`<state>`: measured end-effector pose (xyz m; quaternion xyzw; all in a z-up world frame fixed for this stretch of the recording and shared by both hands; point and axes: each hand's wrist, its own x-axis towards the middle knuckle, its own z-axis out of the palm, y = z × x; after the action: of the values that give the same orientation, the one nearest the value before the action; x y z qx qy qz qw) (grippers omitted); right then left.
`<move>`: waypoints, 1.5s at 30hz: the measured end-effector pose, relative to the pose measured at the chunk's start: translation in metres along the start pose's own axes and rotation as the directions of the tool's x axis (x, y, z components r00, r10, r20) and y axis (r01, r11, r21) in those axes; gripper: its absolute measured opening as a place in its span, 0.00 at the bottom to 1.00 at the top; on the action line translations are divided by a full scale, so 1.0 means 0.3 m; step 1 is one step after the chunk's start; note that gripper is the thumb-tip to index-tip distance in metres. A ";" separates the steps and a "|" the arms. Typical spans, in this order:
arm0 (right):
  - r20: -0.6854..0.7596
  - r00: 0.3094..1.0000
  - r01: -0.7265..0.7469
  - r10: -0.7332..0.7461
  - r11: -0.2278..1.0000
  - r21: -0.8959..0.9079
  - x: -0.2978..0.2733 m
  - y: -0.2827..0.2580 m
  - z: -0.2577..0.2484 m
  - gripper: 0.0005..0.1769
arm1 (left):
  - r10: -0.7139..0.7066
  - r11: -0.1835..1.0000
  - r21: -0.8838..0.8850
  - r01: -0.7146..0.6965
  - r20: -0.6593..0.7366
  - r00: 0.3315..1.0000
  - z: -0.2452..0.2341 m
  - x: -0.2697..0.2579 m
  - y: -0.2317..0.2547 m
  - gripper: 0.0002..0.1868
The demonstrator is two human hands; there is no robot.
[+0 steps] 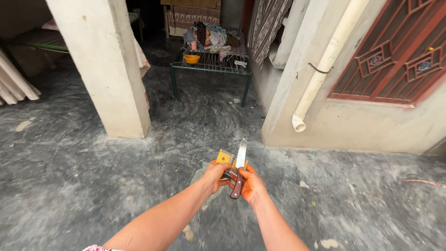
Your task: Scraping mortar from a brick wall with tools, handling laundry items, and cutting tape.
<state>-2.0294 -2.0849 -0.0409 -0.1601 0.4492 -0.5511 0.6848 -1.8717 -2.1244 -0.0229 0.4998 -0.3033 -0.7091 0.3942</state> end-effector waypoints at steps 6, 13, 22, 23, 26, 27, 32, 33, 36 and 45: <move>0.073 0.997 0.011 -0.012 1.000 0.020 0.451 -0.180 -0.053 0.21 | 0.049 0.999 0.020 -0.050 0.042 0.998 0.103 0.306 0.180 0.22; 0.015 1.000 -0.027 0.027 1.000 0.002 0.822 -0.430 -0.028 0.21 | 0.112 0.989 -0.114 -0.094 0.158 0.981 0.199 0.748 0.313 0.18; 0.088 0.996 -0.030 0.030 1.000 0.003 1.205 -0.624 0.084 0.23 | 0.080 0.993 -0.086 -0.082 -0.031 0.996 0.220 1.110 0.528 0.21; 0.082 0.996 -0.038 0.038 0.999 0.005 1.245 -0.641 0.099 0.24 | 0.077 0.993 -0.083 -0.079 -0.026 0.997 0.216 1.157 0.548 0.21; 0.080 0.997 -0.023 0.022 1.000 0.010 1.433 -0.682 0.128 0.24 | 0.083 0.993 -0.082 -0.083 -0.002 0.997 0.212 1.293 0.644 0.21; 0.085 0.996 -0.006 0.005 1.000 0.010 1.507 -0.692 0.134 0.23 | 0.089 0.992 -0.088 -0.088 0.012 0.996 0.211 1.337 0.680 0.21; 0.067 0.998 -0.008 0.004 0.998 0.056 1.799 -0.781 0.221 0.18 | 0.070 0.997 -0.033 -0.069 0.045 0.997 0.170 1.668 0.844 0.20; 0.039 0.999 -0.025 0.022 0.997 0.077 1.849 -0.801 0.243 0.17 | 0.048 0.999 -0.015 -0.048 0.031 0.998 0.166 1.721 0.883 0.20; 0.056 0.998 -0.002 -0.006 0.990 0.139 1.950 -0.860 0.313 0.15 | 0.007 1.000 0.008 -0.007 0.035 0.999 0.171 1.848 1.011 0.21; -0.036 0.999 0.030 -0.024 0.983 0.181 2.256 -1.041 0.336 0.14 | -0.030 0.998 0.058 0.025 0.088 0.996 0.259 2.263 1.147 0.20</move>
<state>-2.1477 -2.8274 -0.0596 -0.0940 0.4063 -0.6016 0.6813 -1.9861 -2.8809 -0.0336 0.4830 -0.3333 -0.7272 0.3561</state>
